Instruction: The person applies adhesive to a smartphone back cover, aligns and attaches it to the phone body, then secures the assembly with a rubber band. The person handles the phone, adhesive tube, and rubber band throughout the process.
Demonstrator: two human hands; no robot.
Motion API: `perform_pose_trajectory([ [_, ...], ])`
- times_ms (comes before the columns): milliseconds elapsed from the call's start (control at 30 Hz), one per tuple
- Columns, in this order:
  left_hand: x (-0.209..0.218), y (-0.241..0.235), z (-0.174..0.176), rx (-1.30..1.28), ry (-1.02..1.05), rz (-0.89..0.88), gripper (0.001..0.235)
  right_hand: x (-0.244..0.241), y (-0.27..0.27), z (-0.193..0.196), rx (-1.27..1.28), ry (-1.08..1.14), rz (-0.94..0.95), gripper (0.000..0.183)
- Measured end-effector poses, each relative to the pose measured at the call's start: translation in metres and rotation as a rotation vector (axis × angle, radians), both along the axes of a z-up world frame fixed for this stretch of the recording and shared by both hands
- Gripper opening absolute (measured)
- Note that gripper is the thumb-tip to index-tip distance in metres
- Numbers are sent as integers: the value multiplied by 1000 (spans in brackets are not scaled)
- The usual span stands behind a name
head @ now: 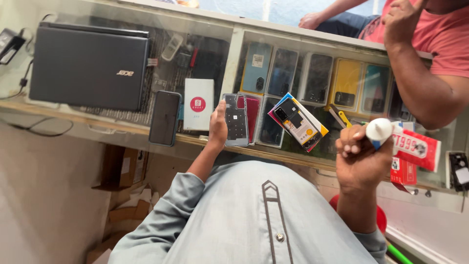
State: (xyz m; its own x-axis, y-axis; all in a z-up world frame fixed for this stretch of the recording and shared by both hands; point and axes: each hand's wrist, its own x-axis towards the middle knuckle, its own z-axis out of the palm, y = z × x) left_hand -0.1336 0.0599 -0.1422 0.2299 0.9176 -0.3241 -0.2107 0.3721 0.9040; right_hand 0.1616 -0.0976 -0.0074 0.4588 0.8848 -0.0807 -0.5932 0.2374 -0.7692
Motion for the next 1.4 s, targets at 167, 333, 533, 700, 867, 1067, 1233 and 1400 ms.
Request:
perform_pose_trajectory([
  [167,-1,-5,6,134,490,-55,83,-25,-8,-3,-61,-21,3,63],
  [333,-8,-13,31,285,521,-115,81,-49,-5,-9,-109,69,64,65],
  [533,-5,-33,64,346,477,-198,57,-81,-6,-19,-197,36,92,68],
  [700,-17,-14,58,464,662,-24,23,-94,-8,-23,-209,57,183,67],
  [867,-35,26,37,784,943,106,33,-95,-9,-18,-239,61,159,63],
  [1067,-34,31,8,900,960,80,14,-90,-15,-13,-241,16,115,64],
  [1233,-42,22,8,971,969,158,12,-80,-19,-15,-234,18,87,65],
  [1400,-30,3,31,679,680,266,13,-71,-19,-13,-205,-136,70,65],
])
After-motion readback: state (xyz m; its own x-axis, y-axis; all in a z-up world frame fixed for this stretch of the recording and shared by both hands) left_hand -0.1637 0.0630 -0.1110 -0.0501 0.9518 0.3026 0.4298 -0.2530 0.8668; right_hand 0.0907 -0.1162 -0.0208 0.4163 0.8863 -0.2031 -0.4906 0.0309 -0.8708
